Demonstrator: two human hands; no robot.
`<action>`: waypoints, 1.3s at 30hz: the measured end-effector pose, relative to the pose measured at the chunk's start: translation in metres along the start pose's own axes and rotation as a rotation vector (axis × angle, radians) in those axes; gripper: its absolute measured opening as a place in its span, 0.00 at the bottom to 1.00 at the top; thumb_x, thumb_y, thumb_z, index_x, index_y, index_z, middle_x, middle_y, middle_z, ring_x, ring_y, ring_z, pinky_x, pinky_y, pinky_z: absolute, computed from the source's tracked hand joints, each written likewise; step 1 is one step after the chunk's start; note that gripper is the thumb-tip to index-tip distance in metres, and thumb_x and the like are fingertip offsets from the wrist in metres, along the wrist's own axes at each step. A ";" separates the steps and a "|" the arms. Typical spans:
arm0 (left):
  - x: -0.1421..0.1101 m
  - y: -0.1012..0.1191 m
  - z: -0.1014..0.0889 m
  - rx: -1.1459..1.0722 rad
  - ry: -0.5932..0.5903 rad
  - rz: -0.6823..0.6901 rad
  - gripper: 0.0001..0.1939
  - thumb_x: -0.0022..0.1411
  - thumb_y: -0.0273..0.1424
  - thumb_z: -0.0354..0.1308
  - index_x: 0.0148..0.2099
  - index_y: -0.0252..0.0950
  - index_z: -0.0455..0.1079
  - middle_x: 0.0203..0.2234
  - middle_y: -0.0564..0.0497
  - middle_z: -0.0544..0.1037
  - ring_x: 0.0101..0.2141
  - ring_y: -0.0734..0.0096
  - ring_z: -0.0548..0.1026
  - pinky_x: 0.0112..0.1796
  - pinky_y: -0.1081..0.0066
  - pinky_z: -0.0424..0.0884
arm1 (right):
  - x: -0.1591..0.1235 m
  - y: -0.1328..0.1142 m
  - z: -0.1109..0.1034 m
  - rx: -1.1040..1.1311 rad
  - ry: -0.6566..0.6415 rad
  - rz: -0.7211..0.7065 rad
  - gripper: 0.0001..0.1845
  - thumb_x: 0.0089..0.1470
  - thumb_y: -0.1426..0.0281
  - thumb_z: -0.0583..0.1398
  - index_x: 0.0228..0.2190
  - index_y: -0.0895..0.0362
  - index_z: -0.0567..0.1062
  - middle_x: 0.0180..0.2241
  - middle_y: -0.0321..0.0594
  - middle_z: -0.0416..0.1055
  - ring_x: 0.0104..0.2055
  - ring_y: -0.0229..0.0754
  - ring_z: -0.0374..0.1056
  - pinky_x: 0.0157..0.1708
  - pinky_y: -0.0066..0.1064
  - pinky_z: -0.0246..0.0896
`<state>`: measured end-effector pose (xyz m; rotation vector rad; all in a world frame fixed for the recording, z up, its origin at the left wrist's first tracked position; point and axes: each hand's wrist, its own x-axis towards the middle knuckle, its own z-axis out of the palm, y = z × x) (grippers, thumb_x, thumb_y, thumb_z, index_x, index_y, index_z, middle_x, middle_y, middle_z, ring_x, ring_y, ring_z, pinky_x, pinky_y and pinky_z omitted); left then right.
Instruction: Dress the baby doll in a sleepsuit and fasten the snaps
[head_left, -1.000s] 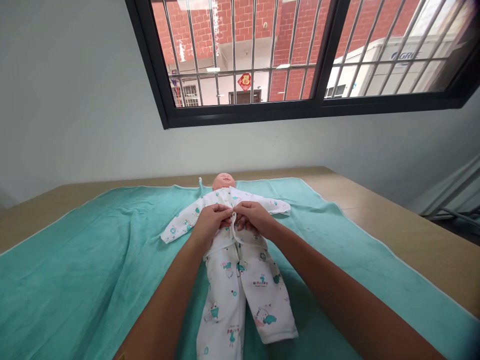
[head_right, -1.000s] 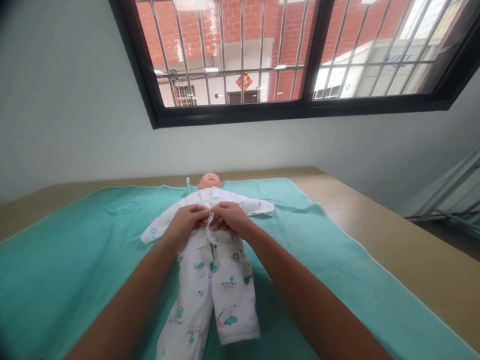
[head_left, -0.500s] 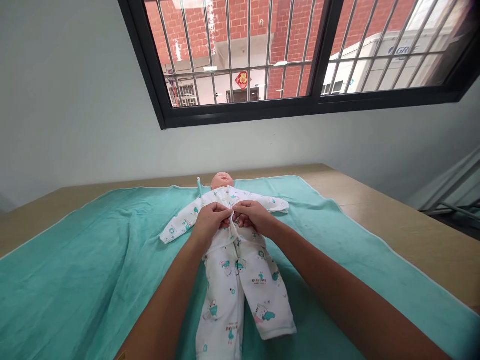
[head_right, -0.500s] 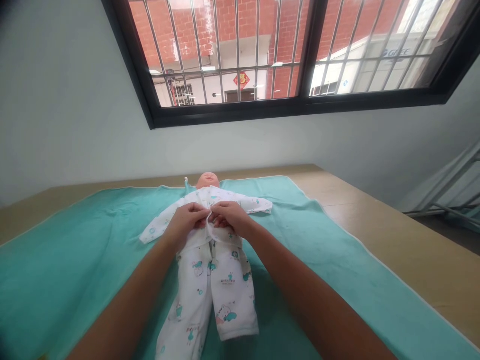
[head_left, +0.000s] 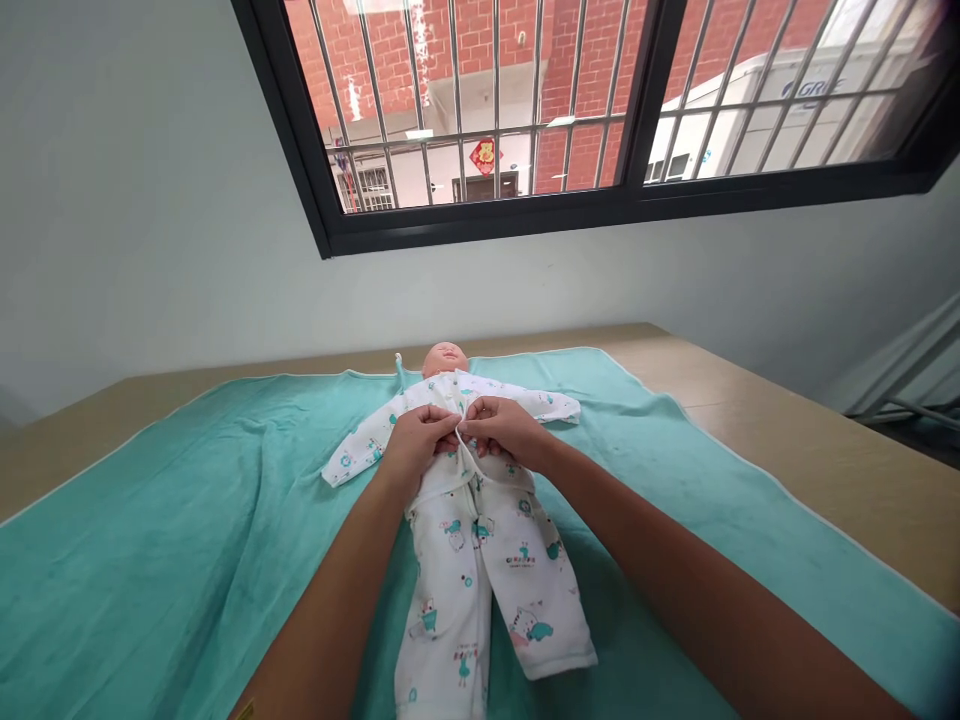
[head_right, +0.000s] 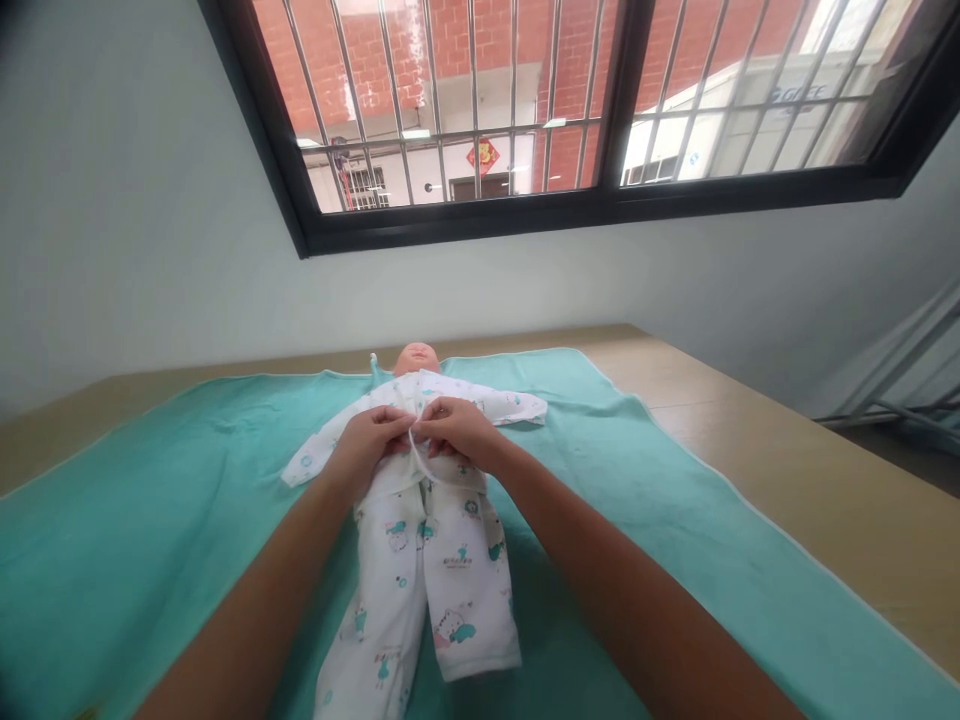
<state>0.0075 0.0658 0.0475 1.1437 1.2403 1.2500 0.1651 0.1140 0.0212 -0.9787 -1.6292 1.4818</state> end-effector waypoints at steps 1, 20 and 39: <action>0.000 0.000 -0.001 -0.002 -0.004 0.000 0.15 0.44 0.37 0.67 0.29 0.33 0.69 0.20 0.52 0.73 0.22 0.77 0.69 0.24 0.76 0.67 | 0.000 0.000 0.000 -0.006 0.003 -0.001 0.14 0.44 0.62 0.67 0.29 0.56 0.71 0.23 0.37 0.74 0.20 0.32 0.65 0.14 0.20 0.48; 0.002 0.007 0.003 0.655 0.115 0.207 0.07 0.50 0.32 0.58 0.27 0.36 0.77 0.22 0.51 0.78 0.24 0.71 0.71 0.27 0.73 0.61 | -0.003 0.006 0.019 -0.147 0.118 -0.222 0.12 0.44 0.68 0.62 0.30 0.54 0.63 0.26 0.28 0.68 0.19 0.32 0.66 0.18 0.23 0.60; 0.002 -0.002 -0.007 0.040 0.093 0.063 0.14 0.48 0.30 0.63 0.39 0.33 0.70 0.22 0.54 0.75 0.22 0.77 0.71 0.28 0.75 0.68 | -0.003 -0.005 0.015 -0.197 0.125 -0.158 0.11 0.46 0.65 0.63 0.32 0.54 0.70 0.25 0.31 0.70 0.16 0.31 0.60 0.14 0.24 0.54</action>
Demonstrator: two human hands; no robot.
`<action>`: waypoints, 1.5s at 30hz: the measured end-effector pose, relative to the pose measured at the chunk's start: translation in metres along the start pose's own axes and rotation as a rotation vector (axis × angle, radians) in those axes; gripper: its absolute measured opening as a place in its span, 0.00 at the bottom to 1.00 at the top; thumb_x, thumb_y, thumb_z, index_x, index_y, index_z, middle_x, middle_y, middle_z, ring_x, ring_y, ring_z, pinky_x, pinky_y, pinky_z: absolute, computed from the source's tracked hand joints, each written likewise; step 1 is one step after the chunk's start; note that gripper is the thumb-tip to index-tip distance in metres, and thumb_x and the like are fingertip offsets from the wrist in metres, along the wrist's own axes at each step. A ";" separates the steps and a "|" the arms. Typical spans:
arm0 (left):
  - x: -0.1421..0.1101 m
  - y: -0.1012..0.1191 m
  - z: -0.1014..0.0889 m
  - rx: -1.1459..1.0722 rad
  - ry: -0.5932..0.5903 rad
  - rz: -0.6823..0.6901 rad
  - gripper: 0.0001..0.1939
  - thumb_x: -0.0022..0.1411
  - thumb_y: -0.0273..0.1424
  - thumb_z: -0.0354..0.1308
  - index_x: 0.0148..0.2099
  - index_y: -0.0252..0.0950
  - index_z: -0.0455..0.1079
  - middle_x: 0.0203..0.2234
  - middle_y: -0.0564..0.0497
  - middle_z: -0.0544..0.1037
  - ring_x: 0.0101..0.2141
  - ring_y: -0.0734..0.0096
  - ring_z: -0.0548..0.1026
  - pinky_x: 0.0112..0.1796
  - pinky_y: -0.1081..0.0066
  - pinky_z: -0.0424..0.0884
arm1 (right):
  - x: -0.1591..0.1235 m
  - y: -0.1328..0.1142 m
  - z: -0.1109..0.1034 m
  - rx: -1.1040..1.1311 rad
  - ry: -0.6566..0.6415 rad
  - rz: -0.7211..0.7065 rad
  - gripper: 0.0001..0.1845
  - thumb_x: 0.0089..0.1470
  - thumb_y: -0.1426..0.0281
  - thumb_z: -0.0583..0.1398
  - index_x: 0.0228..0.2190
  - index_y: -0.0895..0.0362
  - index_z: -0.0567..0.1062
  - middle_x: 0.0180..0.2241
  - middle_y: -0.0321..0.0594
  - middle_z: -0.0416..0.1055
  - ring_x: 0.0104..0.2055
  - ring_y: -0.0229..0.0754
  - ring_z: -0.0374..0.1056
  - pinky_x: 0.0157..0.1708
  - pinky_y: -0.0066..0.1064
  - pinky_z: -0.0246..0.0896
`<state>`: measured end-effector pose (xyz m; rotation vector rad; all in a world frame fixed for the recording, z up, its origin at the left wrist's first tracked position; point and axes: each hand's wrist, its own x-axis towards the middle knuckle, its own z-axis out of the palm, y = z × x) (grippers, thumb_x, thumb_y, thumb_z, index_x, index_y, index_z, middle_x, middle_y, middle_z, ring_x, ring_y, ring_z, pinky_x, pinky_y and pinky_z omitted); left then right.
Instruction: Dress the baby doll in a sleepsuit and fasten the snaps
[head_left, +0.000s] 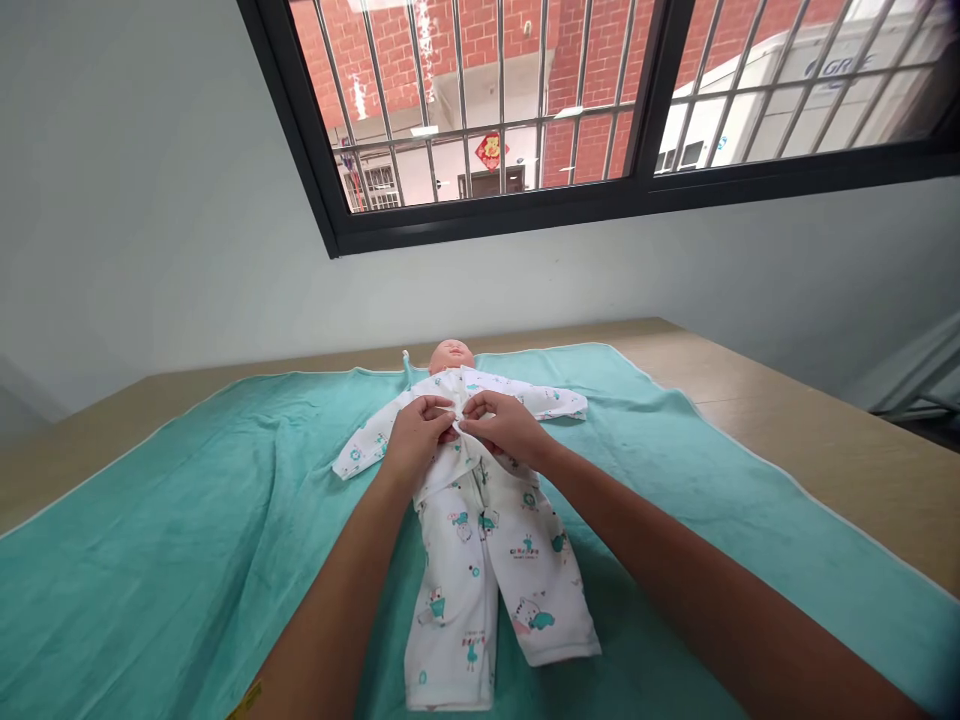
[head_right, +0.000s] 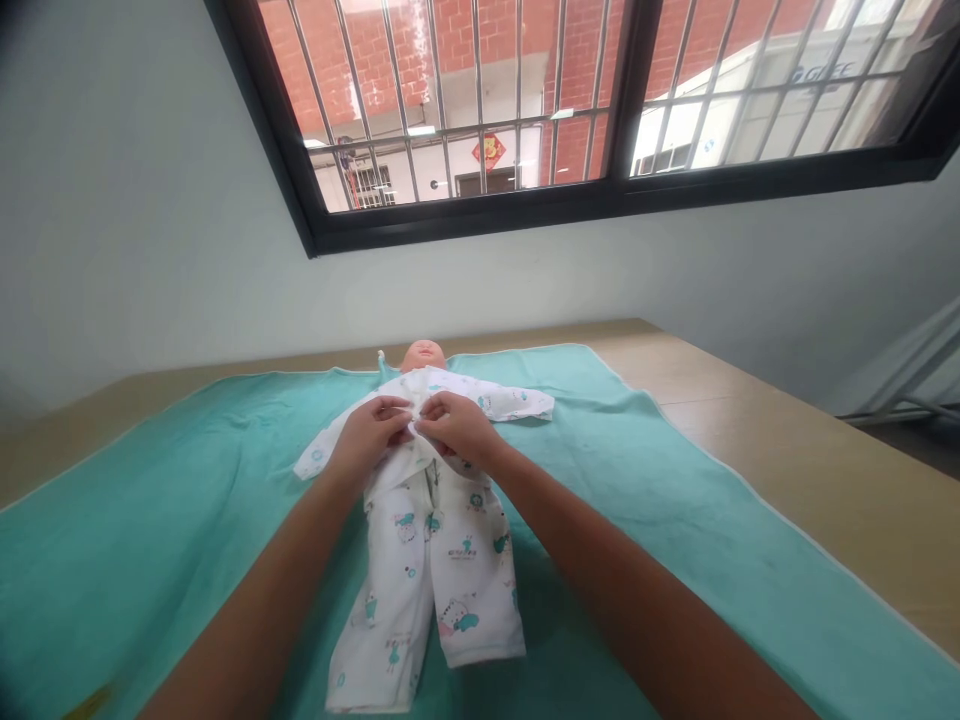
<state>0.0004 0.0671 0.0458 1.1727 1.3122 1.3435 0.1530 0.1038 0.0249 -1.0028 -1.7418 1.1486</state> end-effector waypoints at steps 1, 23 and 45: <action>0.001 -0.001 -0.001 -0.023 -0.013 0.000 0.15 0.48 0.30 0.63 0.40 0.34 0.70 0.23 0.54 0.75 0.23 0.77 0.71 0.28 0.75 0.68 | 0.000 0.000 0.000 -0.024 0.007 -0.005 0.10 0.46 0.65 0.62 0.32 0.54 0.70 0.25 0.31 0.70 0.15 0.31 0.60 0.14 0.24 0.54; 0.008 -0.017 -0.001 -0.046 -0.057 0.130 0.07 0.50 0.28 0.59 0.35 0.35 0.68 0.25 0.56 0.70 0.24 0.81 0.67 0.25 0.80 0.66 | -0.001 0.007 0.016 -0.475 0.265 -0.420 0.03 0.47 0.76 0.60 0.26 0.56 0.74 0.25 0.33 0.68 0.27 0.35 0.61 0.30 0.27 0.55; 0.000 -0.005 -0.002 0.052 -0.059 0.051 0.11 0.49 0.35 0.65 0.32 0.33 0.71 0.23 0.53 0.74 0.24 0.77 0.69 0.28 0.75 0.66 | -0.004 0.011 0.020 -0.511 0.342 -0.405 0.10 0.49 0.77 0.56 0.28 0.54 0.76 0.29 0.36 0.67 0.28 0.36 0.61 0.33 0.27 0.57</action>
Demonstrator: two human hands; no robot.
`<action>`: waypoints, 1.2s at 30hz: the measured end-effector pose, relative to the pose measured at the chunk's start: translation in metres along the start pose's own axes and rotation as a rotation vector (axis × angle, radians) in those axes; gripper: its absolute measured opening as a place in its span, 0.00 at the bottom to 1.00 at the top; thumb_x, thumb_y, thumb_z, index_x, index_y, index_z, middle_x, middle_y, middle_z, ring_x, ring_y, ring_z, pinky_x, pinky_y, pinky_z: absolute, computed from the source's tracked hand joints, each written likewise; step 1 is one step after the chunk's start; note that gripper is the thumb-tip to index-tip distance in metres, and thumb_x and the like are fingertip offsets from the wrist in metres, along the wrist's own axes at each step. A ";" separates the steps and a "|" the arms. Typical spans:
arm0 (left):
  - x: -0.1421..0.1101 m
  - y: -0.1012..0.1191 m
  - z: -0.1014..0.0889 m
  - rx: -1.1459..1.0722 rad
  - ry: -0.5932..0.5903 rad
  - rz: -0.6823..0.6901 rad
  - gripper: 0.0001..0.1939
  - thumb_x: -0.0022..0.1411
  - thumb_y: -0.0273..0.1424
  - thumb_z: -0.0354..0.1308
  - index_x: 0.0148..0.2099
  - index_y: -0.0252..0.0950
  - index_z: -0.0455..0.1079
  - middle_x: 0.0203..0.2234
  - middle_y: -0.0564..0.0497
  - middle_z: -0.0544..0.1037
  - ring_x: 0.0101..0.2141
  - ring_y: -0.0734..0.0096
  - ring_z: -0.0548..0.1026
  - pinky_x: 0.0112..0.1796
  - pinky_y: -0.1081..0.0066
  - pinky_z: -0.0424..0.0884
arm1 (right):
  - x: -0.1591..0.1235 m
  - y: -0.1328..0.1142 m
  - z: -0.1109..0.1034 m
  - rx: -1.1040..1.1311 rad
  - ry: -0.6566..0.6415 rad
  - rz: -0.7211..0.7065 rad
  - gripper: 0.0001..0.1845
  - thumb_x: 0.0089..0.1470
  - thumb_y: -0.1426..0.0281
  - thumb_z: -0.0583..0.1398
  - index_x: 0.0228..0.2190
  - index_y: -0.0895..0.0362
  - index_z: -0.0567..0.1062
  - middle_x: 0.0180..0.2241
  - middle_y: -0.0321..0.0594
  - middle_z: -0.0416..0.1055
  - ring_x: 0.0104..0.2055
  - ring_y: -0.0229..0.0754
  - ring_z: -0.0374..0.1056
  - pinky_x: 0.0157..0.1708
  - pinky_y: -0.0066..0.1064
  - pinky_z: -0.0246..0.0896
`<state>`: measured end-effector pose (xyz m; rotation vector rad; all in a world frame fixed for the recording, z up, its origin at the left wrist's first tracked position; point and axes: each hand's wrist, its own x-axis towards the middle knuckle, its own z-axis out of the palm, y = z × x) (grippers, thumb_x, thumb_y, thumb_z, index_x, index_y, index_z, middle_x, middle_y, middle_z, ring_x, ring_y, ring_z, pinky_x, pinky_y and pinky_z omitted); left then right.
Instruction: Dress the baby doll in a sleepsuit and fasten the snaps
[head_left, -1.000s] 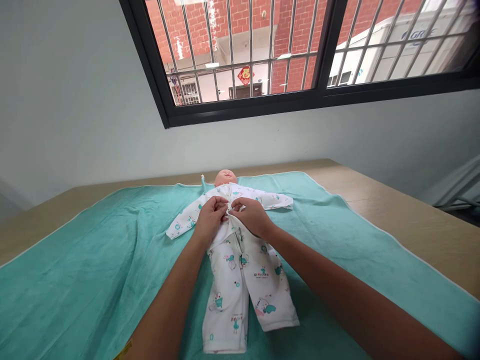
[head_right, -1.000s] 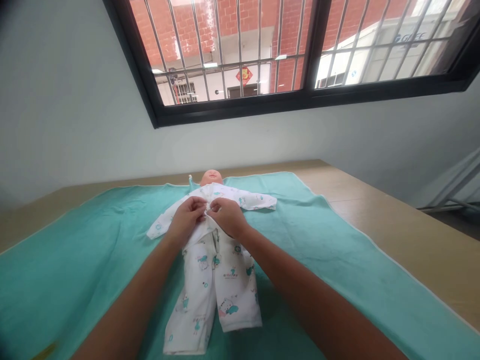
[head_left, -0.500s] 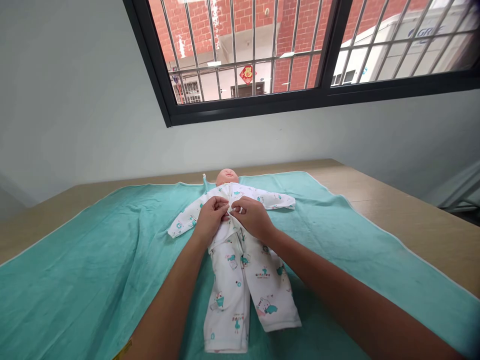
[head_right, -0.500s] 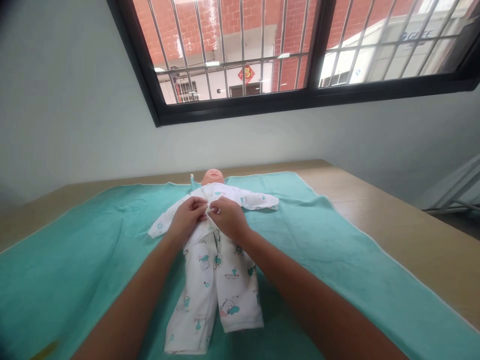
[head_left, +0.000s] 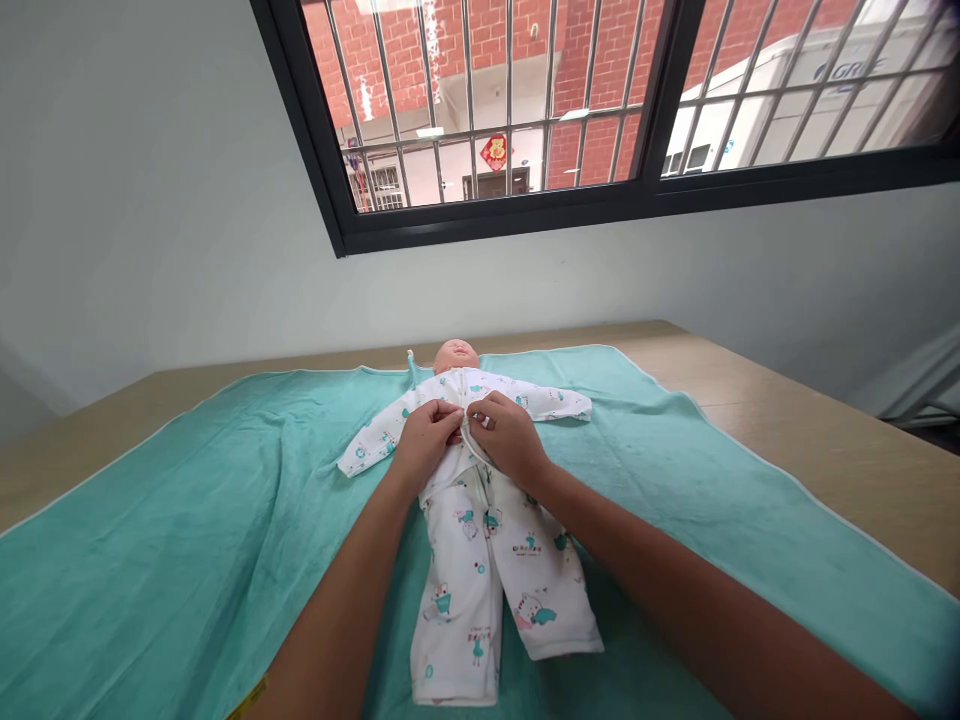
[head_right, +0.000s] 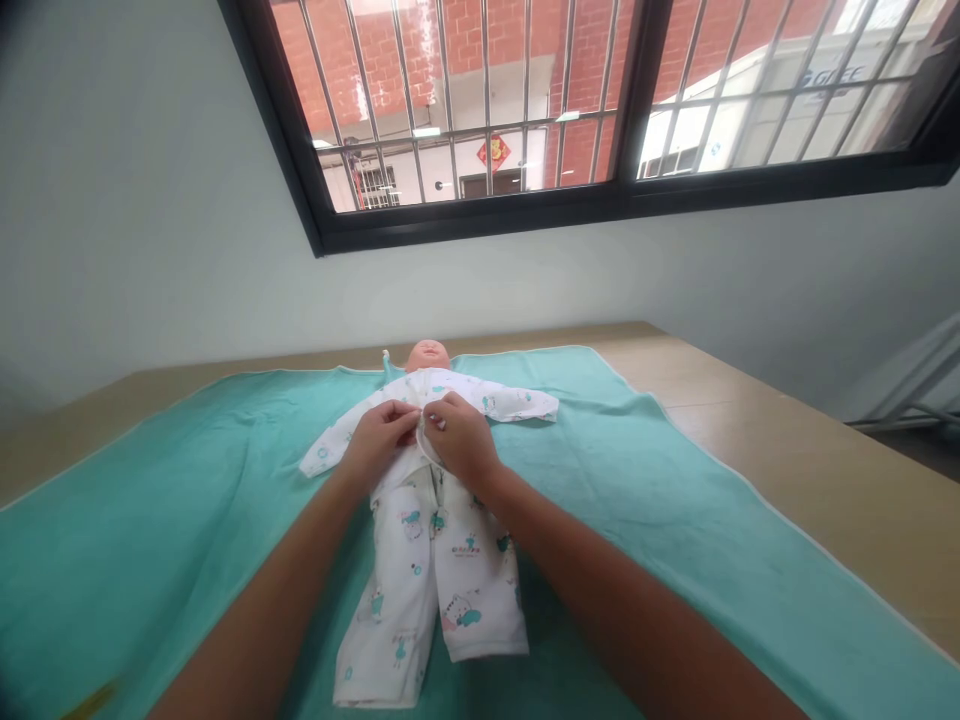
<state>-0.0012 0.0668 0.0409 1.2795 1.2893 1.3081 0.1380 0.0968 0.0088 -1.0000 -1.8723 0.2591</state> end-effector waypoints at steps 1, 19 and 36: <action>0.001 -0.001 -0.001 0.025 -0.016 0.007 0.12 0.48 0.36 0.65 0.33 0.33 0.71 0.23 0.53 0.74 0.24 0.76 0.69 0.28 0.75 0.65 | 0.000 0.001 0.000 0.013 0.002 0.005 0.10 0.49 0.77 0.56 0.28 0.54 0.76 0.29 0.36 0.66 0.28 0.36 0.61 0.32 0.27 0.57; 0.001 -0.011 0.013 1.146 0.056 0.606 0.11 0.62 0.24 0.47 0.36 0.35 0.72 0.33 0.45 0.73 0.35 0.64 0.70 0.37 0.67 0.65 | 0.003 0.003 -0.001 0.130 0.001 0.095 0.07 0.46 0.77 0.57 0.24 0.55 0.73 0.29 0.34 0.68 0.32 0.37 0.62 0.35 0.30 0.56; -0.004 -0.006 0.016 1.147 0.007 0.579 0.13 0.61 0.22 0.46 0.40 0.36 0.71 0.33 0.45 0.76 0.36 0.63 0.71 0.36 0.67 0.63 | 0.003 0.005 -0.001 0.174 -0.040 0.194 0.04 0.46 0.73 0.57 0.25 0.55 0.73 0.26 0.33 0.70 0.30 0.37 0.63 0.31 0.29 0.56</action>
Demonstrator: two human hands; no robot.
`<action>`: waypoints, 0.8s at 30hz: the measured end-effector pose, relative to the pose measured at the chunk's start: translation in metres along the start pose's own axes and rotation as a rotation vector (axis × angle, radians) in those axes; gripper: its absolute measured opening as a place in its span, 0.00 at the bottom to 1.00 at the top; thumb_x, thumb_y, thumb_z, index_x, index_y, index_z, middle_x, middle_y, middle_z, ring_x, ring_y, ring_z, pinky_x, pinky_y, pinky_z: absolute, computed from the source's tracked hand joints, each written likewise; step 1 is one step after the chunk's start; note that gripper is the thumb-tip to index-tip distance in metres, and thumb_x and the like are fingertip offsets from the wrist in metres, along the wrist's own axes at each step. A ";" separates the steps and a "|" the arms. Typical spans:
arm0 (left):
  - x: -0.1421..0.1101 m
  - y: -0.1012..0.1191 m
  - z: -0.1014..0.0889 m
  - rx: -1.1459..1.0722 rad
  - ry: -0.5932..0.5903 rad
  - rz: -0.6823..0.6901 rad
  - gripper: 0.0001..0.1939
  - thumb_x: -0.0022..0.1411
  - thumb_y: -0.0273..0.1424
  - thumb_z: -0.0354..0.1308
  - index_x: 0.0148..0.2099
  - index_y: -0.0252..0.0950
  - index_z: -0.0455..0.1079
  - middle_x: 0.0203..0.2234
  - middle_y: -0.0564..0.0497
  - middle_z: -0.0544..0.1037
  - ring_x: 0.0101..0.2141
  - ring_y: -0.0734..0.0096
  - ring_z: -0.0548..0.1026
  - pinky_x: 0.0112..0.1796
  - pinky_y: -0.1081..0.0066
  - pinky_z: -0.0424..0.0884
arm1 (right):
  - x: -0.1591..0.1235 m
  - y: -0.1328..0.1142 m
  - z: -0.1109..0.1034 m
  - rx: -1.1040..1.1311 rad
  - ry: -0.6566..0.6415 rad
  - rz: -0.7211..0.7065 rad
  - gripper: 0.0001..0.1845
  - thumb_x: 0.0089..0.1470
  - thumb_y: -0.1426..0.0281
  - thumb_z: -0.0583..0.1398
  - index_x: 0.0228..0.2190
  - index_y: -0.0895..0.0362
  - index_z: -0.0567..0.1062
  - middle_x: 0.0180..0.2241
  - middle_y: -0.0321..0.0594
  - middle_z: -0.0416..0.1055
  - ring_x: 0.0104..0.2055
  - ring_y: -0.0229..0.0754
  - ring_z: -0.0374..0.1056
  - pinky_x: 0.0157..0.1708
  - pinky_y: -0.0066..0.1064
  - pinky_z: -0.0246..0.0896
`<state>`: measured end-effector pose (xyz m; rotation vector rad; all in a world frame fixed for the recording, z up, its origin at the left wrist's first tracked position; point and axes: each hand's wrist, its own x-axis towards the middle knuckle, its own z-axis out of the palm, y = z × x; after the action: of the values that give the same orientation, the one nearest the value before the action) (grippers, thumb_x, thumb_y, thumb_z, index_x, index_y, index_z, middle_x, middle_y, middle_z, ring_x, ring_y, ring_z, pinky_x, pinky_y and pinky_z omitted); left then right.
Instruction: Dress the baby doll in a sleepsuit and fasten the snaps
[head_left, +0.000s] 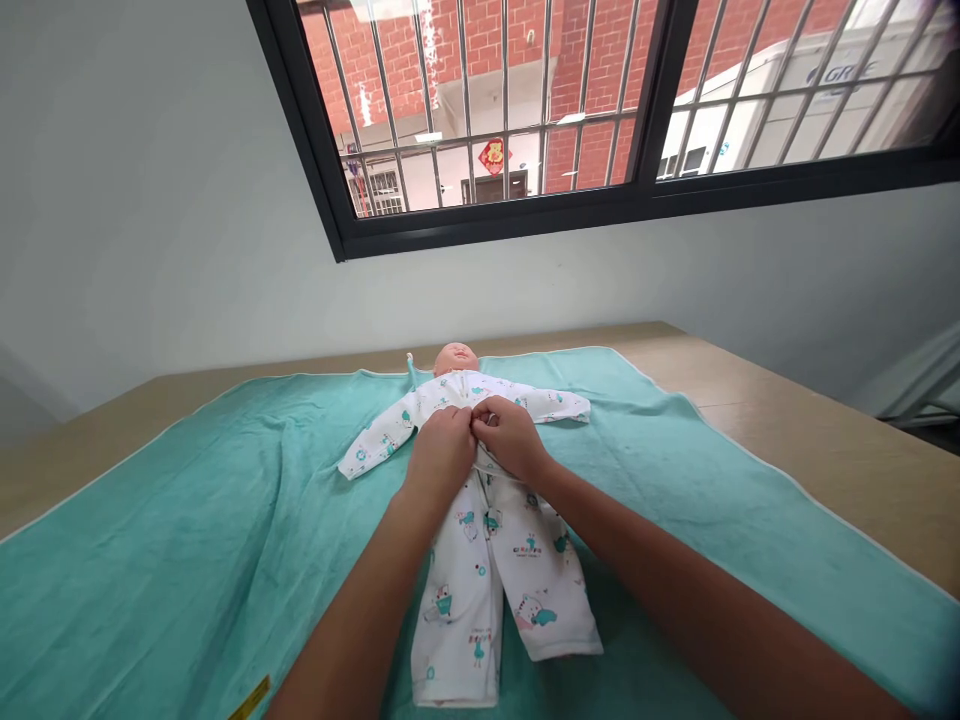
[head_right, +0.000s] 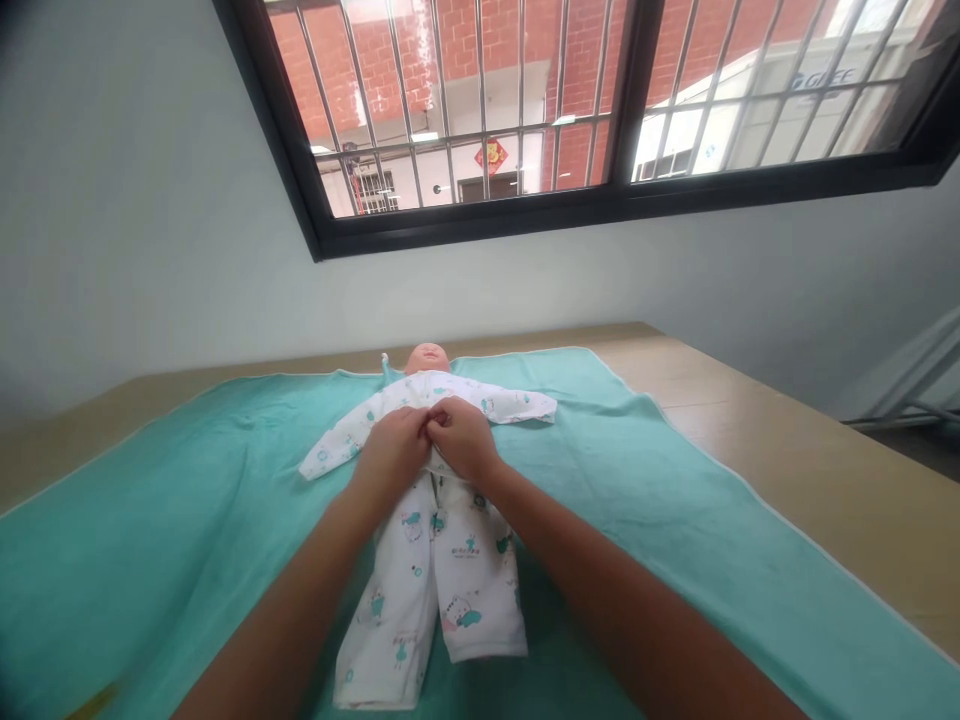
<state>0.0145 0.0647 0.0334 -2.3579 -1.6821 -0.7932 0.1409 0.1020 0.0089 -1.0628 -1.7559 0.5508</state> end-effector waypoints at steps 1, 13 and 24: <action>0.000 0.000 0.000 -0.037 0.008 -0.007 0.13 0.61 0.23 0.46 0.39 0.36 0.72 0.33 0.45 0.76 0.35 0.63 0.71 0.36 0.67 0.63 | 0.000 0.000 0.000 0.002 -0.002 0.004 0.04 0.45 0.73 0.57 0.25 0.55 0.73 0.26 0.33 0.70 0.29 0.37 0.63 0.31 0.29 0.56; 0.002 -0.010 -0.012 -0.723 0.090 -0.433 0.04 0.50 0.31 0.62 0.27 0.36 0.73 0.25 0.51 0.77 0.28 0.69 0.72 0.32 0.70 0.64 | 0.002 -0.001 -0.003 0.075 -0.034 0.043 0.05 0.45 0.72 0.56 0.27 0.56 0.73 0.26 0.33 0.70 0.28 0.37 0.64 0.31 0.29 0.59; 0.003 -0.009 -0.018 -1.224 0.020 -0.634 0.14 0.43 0.32 0.68 0.32 0.35 0.67 0.21 0.56 0.71 0.21 0.79 0.67 0.23 0.77 0.59 | 0.001 -0.004 -0.008 0.286 -0.161 0.136 0.09 0.52 0.63 0.56 0.29 0.55 0.71 0.19 0.29 0.64 0.17 0.33 0.58 0.20 0.26 0.55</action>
<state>0.0012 0.0631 0.0486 -2.2067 -2.3595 -2.5238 0.1466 0.1003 0.0160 -0.9602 -1.6864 0.9654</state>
